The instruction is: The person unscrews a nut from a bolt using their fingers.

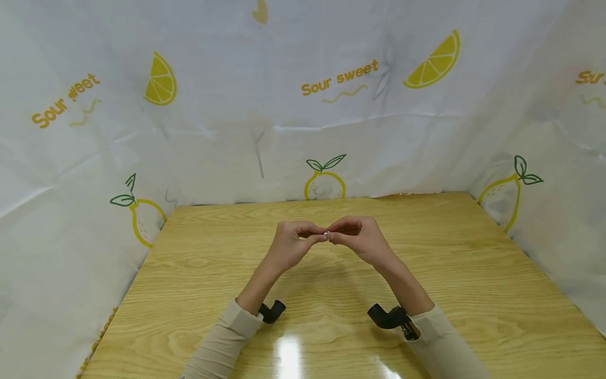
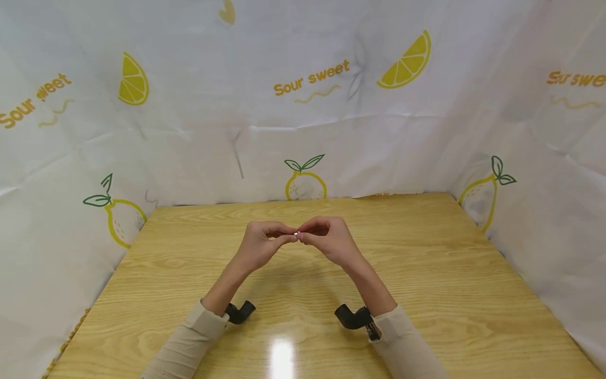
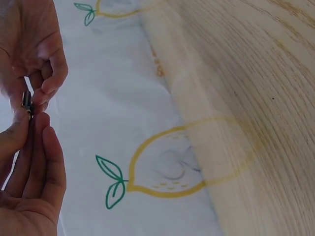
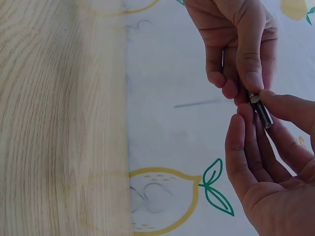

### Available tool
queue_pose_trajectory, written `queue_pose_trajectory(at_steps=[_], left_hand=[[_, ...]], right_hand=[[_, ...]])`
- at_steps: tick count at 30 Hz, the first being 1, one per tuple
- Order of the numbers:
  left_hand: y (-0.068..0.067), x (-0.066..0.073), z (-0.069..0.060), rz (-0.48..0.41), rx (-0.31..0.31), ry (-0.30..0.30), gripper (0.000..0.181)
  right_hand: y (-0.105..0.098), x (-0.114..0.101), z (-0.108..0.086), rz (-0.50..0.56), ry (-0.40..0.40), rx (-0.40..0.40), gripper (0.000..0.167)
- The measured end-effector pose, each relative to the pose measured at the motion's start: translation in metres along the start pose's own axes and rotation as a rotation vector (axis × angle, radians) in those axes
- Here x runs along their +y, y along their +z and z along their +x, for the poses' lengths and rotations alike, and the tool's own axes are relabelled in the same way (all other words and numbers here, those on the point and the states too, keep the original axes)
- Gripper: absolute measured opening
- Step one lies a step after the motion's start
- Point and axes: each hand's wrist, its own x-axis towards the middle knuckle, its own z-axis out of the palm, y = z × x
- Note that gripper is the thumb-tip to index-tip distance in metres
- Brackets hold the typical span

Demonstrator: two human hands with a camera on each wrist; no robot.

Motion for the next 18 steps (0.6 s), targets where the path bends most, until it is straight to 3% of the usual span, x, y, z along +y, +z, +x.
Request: queue_pose_trajectory(at_steps=[9,18], left_hand=[[0.0016,-0.0011,0.0003,-0.017,-0.01,-0.038,0.01],[0.0035,0.0024,0.0003,-0.025,0.034,-0.031,0.009]], right_hand=[[0.0023,-0.0013,-0.0012,-0.014,-0.077,0.003,0.02],[-0.0018,-0.0006,-0.0001,-0.017,-0.047,-0.023,0.024]])
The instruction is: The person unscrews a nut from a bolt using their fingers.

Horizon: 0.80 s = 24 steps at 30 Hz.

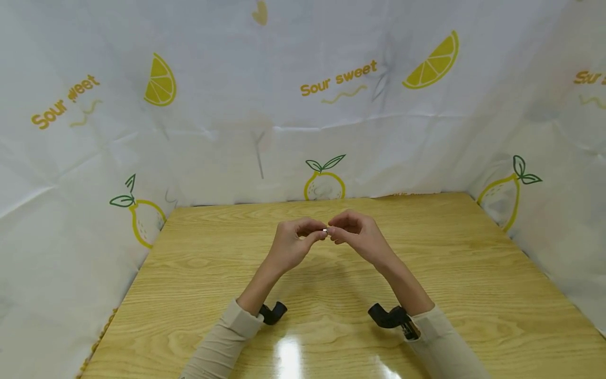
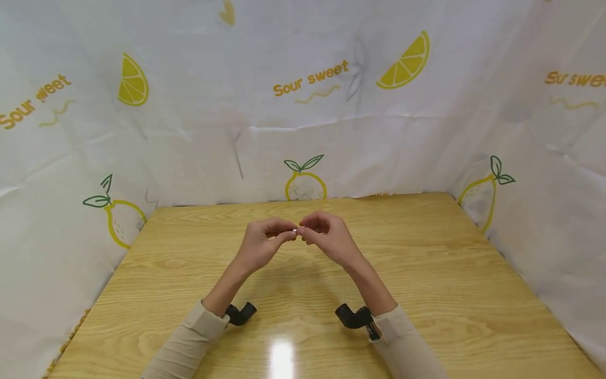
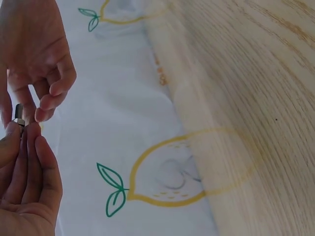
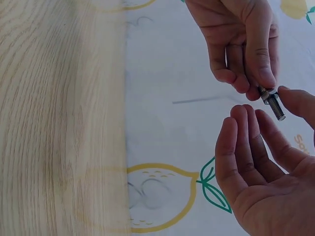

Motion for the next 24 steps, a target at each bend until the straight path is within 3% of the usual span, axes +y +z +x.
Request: queue_pose_trajectory(at_steps=[6,15,24], left_hand=[[0.0013,-0.0002,-0.0007,0.008,0.024,0.034,0.009],[0.0023,-0.0007,0.0001,0.006,0.018,0.058,0.012],[0.0021,-0.0006,-0.0003,0.0,-0.005,0.032,0.011]], right_hand=[[0.0013,0.0017,0.0023,0.004,0.045,-0.012,0.025],[0.0012,-0.0017,0.0013,0.007,0.035,0.014,0.022],[0.0011,-0.0014,0.0003,0.006,0.035,0.027,0.021]])
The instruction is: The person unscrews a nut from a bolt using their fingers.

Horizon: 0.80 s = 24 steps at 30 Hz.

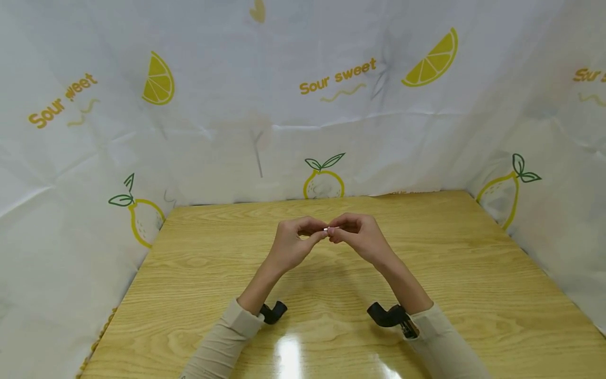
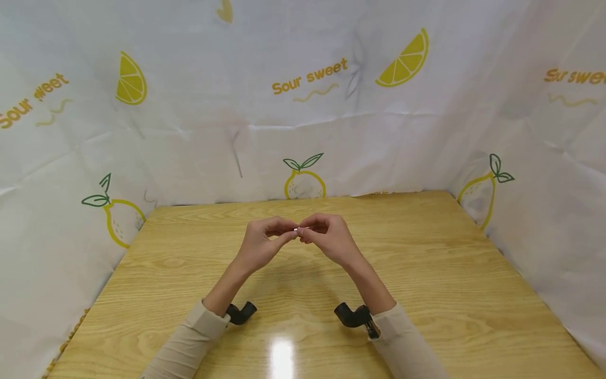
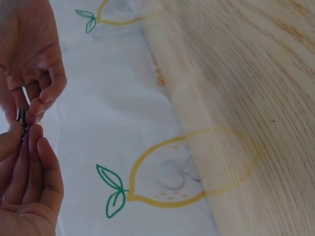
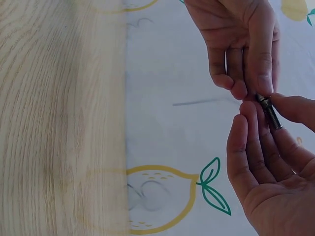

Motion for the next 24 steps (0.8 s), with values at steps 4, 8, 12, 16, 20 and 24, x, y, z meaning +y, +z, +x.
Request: queue_pose_trajectory(at_steps=[4,8,12,16,20,24], left_hand=[[0.0003,0.0002,0.0001,0.017,0.009,-0.001,0.01],[0.0004,0.0011,-0.0008,0.017,0.026,-0.01,0.01],[0.0005,0.0023,-0.0016,-0.003,0.03,-0.021,0.011],[0.001,0.003,-0.0016,-0.012,0.04,-0.014,0.012],[0.0017,0.0036,-0.0018,-0.002,0.056,0.007,0.011],[0.0028,0.0041,-0.0017,0.014,0.062,0.024,0.011]], right_hand=[[0.0003,0.0006,-0.0009,-0.004,-0.02,0.005,0.02],[0.0009,0.0008,-0.0015,-0.012,-0.041,0.007,0.019],[0.0005,0.0008,-0.0027,-0.026,-0.055,0.011,0.02],[-0.0002,0.0,-0.0033,-0.022,-0.066,0.01,0.021],[0.0003,-0.0015,-0.0022,-0.031,-0.051,0.007,0.023],[0.0004,-0.0023,-0.0013,-0.035,-0.03,0.007,0.023]])
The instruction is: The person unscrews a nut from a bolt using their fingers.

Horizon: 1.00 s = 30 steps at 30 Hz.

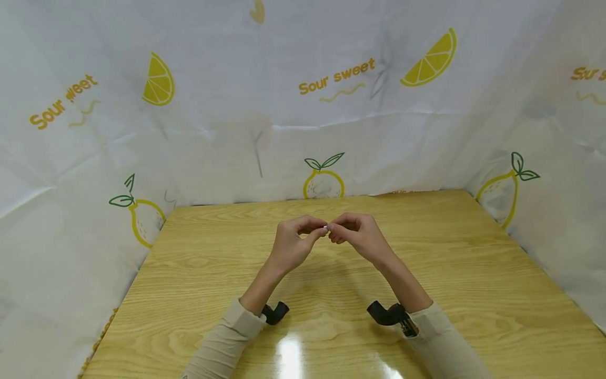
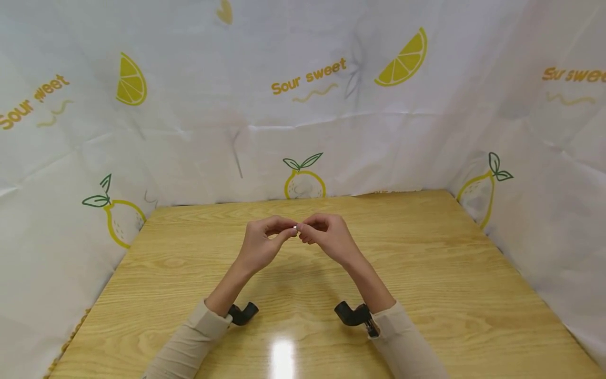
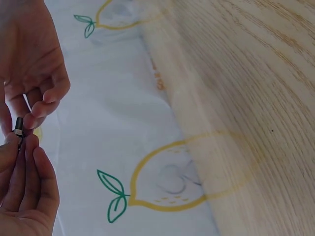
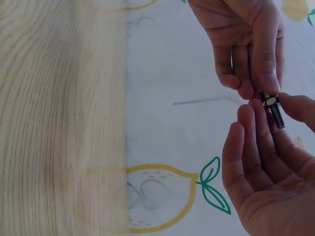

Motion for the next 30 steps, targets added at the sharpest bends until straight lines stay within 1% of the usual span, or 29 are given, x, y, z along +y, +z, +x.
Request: queue_pose_trajectory(at_steps=[4,8,11,14,17,20,26,30], left_hand=[[0.0006,-0.0004,-0.0001,0.013,0.002,0.01,0.01],[0.0002,-0.0012,0.0003,0.015,0.01,0.021,0.009],[-0.0004,-0.0014,0.0005,0.011,0.014,0.015,0.009],[-0.0003,-0.0012,0.0007,0.007,0.016,0.005,0.009],[0.0004,-0.001,0.0009,0.0,0.022,0.004,0.009],[0.0008,-0.0006,0.0008,-0.009,0.027,0.014,0.009],[0.0013,-0.0001,0.0006,-0.01,0.034,0.022,0.009],[0.0016,-0.0006,0.0004,-0.006,0.037,0.027,0.009]], right_hand=[[-0.0002,0.0006,0.0,-0.002,-0.005,0.014,0.02],[0.0003,-0.0001,-0.0005,0.011,-0.027,0.019,0.019],[0.0009,-0.0009,-0.0009,0.01,-0.044,0.026,0.019],[0.0009,-0.0011,-0.0012,0.0,-0.053,0.039,0.024],[0.0003,-0.0007,-0.0012,0.017,-0.058,0.041,0.024],[-0.0001,0.0007,-0.0003,0.026,-0.05,0.028,0.021],[0.0002,0.0004,0.0004,0.007,-0.016,0.017,0.021],[-0.0001,-0.0021,-0.0016,0.004,-0.021,0.023,0.019]])
